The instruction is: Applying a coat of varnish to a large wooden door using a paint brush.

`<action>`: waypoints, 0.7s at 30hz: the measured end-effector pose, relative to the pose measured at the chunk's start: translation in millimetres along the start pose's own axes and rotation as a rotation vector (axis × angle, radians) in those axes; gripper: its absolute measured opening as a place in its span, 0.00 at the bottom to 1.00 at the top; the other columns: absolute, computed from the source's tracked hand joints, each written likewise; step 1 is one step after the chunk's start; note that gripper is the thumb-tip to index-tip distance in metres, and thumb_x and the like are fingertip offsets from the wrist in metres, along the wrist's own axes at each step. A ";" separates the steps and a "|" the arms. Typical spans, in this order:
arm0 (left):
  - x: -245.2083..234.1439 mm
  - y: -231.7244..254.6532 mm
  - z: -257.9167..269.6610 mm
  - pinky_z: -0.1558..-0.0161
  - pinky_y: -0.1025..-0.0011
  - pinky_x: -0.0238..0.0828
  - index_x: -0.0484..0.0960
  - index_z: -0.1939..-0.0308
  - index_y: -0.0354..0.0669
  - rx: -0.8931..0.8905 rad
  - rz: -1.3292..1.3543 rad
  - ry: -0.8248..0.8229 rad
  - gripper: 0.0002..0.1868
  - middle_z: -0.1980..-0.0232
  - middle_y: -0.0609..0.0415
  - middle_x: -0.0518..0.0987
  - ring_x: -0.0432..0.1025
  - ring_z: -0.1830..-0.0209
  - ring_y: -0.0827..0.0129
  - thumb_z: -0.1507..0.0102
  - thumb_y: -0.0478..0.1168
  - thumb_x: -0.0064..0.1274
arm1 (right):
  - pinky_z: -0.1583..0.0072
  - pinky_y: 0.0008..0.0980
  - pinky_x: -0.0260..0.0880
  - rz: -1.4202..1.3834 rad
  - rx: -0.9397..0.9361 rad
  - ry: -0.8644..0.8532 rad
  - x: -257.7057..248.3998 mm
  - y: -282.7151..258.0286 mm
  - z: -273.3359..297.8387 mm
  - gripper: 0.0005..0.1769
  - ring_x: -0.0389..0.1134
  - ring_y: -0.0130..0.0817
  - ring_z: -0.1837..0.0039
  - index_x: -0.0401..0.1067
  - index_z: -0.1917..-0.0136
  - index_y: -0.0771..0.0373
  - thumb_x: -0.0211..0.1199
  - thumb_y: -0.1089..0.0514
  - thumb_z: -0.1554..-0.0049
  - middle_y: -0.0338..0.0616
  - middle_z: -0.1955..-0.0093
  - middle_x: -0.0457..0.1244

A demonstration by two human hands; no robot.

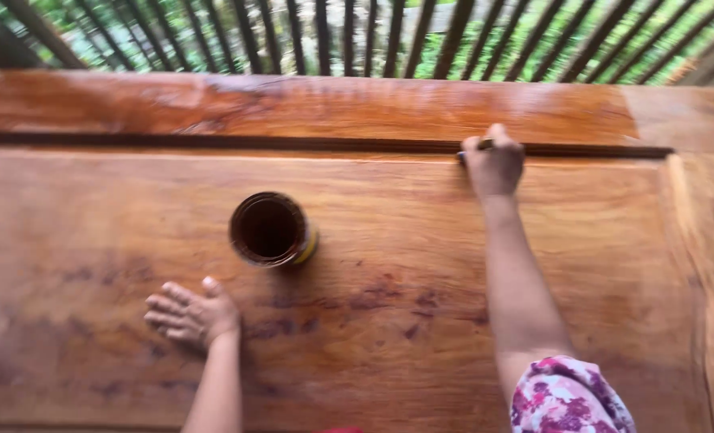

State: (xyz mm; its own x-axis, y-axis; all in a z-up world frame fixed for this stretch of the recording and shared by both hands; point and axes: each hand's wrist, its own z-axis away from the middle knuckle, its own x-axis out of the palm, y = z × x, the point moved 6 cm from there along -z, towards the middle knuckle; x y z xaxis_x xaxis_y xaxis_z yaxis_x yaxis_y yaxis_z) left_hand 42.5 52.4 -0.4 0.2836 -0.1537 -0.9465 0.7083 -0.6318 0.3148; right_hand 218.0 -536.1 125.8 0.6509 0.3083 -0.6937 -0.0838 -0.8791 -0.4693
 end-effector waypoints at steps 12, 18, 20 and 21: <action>-14.1 5.3 5.1 0.24 0.40 0.34 0.53 0.20 0.38 0.033 -0.057 0.078 0.46 0.16 0.33 0.42 0.33 0.17 0.34 0.33 0.64 0.39 | 0.66 0.44 0.74 -0.653 0.128 -0.375 144.0 -283.4 36.5 0.13 0.72 0.45 0.68 0.67 0.65 0.61 0.66 0.53 0.46 0.52 0.70 0.68; -17.2 8.7 5.3 0.25 0.42 0.35 0.52 0.20 0.39 0.027 -0.066 0.060 0.45 0.17 0.34 0.43 0.35 0.18 0.34 0.33 0.64 0.38 | 0.62 0.33 0.79 -1.675 0.714 -0.397 109.8 -243.3 40.2 0.10 0.72 0.35 0.67 0.67 0.56 0.60 0.68 0.57 0.42 0.48 0.66 0.69; -17.4 6.8 5.5 0.25 0.42 0.35 0.52 0.20 0.39 0.035 -0.049 0.062 0.44 0.17 0.35 0.43 0.35 0.18 0.35 0.33 0.63 0.38 | 0.62 0.31 0.74 -1.791 0.761 -0.370 90.6 -182.8 54.8 0.10 0.68 0.35 0.66 0.67 0.55 0.60 0.67 0.57 0.40 0.45 0.66 0.66; -18.4 9.2 5.7 0.24 0.43 0.35 0.52 0.20 0.39 0.044 -0.040 0.063 0.44 0.17 0.35 0.44 0.36 0.18 0.36 0.33 0.63 0.37 | 0.62 0.30 0.68 -1.907 0.817 -0.343 80.1 -152.7 58.8 0.10 0.65 0.34 0.65 0.68 0.55 0.60 0.67 0.57 0.37 0.42 0.66 0.64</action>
State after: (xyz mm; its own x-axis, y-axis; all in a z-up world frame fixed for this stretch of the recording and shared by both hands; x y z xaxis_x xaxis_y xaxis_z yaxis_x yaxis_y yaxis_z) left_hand 40.2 45.1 19.6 0.2966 -0.0804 -0.9516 0.6915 -0.6692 0.2720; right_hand 238.6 -355.9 109.8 0.1861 0.5424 0.8192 0.0652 0.8251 -0.5611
